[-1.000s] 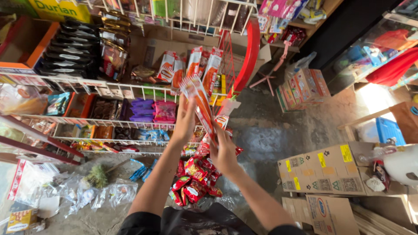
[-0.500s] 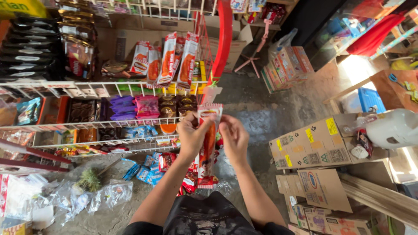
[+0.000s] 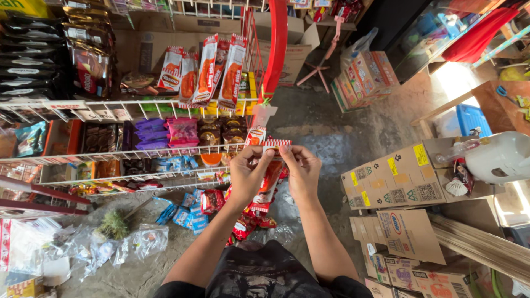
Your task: The person takes packaged snack items from a cardboard box and hangs them one by one onto a red wire display rack. The person repeatedly inserts the top of each package into a slot on the rack, building a vertical column of hanging items.
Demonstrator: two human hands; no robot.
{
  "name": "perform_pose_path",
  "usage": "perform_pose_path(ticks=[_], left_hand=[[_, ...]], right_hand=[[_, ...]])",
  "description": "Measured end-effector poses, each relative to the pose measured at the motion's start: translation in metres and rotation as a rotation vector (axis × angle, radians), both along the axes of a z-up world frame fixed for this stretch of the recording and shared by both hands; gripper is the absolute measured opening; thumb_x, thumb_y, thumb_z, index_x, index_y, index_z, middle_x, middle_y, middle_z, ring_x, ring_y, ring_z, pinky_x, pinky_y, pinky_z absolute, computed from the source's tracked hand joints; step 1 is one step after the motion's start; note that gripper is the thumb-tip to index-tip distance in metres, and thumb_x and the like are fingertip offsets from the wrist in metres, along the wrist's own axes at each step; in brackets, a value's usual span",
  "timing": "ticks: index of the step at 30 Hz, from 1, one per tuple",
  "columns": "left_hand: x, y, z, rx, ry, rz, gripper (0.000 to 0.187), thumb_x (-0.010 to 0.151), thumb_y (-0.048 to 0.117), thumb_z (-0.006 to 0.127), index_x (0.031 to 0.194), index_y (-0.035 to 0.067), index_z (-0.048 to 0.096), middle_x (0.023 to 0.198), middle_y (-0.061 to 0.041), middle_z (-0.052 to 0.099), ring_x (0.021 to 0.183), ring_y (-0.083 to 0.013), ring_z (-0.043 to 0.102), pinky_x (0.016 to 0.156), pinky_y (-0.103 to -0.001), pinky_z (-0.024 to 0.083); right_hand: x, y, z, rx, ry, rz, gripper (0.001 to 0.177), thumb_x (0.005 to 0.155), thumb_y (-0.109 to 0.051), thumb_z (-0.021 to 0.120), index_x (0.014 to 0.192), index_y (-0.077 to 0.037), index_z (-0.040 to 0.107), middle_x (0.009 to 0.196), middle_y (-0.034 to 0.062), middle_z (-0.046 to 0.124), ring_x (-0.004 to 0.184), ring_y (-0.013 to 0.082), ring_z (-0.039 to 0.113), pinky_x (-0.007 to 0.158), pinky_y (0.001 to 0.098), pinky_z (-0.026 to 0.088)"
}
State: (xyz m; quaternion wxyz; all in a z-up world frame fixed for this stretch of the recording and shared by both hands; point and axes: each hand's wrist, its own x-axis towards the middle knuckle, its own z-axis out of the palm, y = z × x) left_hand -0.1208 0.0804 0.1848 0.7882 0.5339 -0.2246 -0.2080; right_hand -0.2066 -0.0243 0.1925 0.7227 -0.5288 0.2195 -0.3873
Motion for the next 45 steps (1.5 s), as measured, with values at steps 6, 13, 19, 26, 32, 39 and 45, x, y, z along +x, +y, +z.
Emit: perform_pose_path(ticks=[6, 13, 19, 26, 32, 39, 45], left_hand=[[-0.002, -0.004, -0.003, 0.058, -0.012, 0.035, 0.015, 0.096, 0.015, 0.075, 0.093, 0.000, 0.073, 0.079, 0.005, 0.069, 0.067, 0.0006, 0.052, 0.057, -0.018, 0.042], [-0.002, -0.006, -0.002, 0.073, -0.048, 0.071, 0.016, 0.095, 0.015, 0.077, 0.091, 0.000, 0.073, 0.079, 0.005, 0.069, 0.068, 0.0006, 0.052, 0.059, -0.018, 0.042], [-0.003, -0.009, -0.006, 0.112, -0.050, 0.087, 0.015, 0.094, 0.014, 0.078, 0.090, 0.000, 0.074, 0.077, 0.004, 0.069, 0.065, 0.0007, 0.051, 0.055, -0.018, 0.041], [-0.005, -0.015, -0.012, 0.049, -0.038, 0.075, 0.014, 0.093, 0.012, 0.078, 0.091, 0.000, 0.072, 0.080, 0.002, 0.071, 0.070, -0.0001, 0.056, 0.060, -0.019, 0.046], [-0.010, -0.019, -0.043, 0.161, -0.077, 0.093, 0.019, 0.095, 0.018, 0.075, 0.092, 0.000, 0.074, 0.078, 0.000, 0.072, 0.069, -0.0032, 0.060, 0.062, -0.021, 0.049], [0.068, -0.051, -0.123, 0.365, -0.330, 0.172, 0.033, 0.112, 0.026, 0.050, 0.129, 0.000, 0.060, 0.116, -0.014, 0.067, 0.104, -0.0157, 0.063, 0.083, -0.033, 0.054], [0.107, -0.086, -0.130, 0.348, -0.253, 0.099, 0.034, 0.108, 0.031, 0.053, 0.116, -0.001, 0.059, 0.097, -0.012, 0.069, 0.087, -0.0183, 0.065, 0.079, -0.034, 0.053]], right_hand=[[-0.001, -0.002, -0.003, -0.036, 0.045, -0.034, 0.017, 0.094, -0.013, 0.078, 0.095, 0.003, 0.074, 0.087, 0.0010, 0.070, 0.078, 0.0046, 0.059, 0.070, 0.0207, 0.047], [0.000, -0.007, -0.007, -0.022, 0.011, -0.022, 0.014, 0.094, -0.011, 0.079, 0.093, 0.002, 0.074, 0.086, -0.0003, 0.070, 0.078, 0.0039, 0.058, 0.070, 0.0198, 0.046], [-0.002, -0.011, -0.014, 0.008, 0.010, -0.015, 0.015, 0.094, -0.011, 0.080, 0.091, 0.002, 0.074, 0.083, -0.0016, 0.066, 0.074, 0.0034, 0.053, 0.065, 0.0201, 0.041], [-0.004, -0.016, -0.015, 0.019, 0.009, 0.000, 0.014, 0.093, -0.011, 0.080, 0.091, 0.002, 0.074, 0.084, -0.0008, 0.068, 0.076, 0.0040, 0.055, 0.068, 0.0207, 0.043], [-0.013, -0.017, -0.048, -0.019, 0.097, 0.037, 0.015, 0.094, -0.013, 0.075, 0.100, 0.001, 0.074, 0.088, -0.0022, 0.071, 0.080, 0.0027, 0.060, 0.071, 0.0195, 0.047], [0.002, -0.058, -0.136, -0.012, 0.315, -0.038, 0.019, 0.096, -0.016, 0.077, 0.097, 0.004, 0.076, 0.074, -0.0025, 0.064, 0.062, 0.0018, 0.049, 0.053, 0.0209, 0.034], [0.054, -0.084, -0.129, -0.052, 0.284, 0.026, 0.016, 0.094, -0.013, 0.073, 0.094, 0.003, 0.076, 0.076, -0.0012, 0.071, 0.063, 0.0023, 0.058, 0.053, 0.0211, 0.043]])
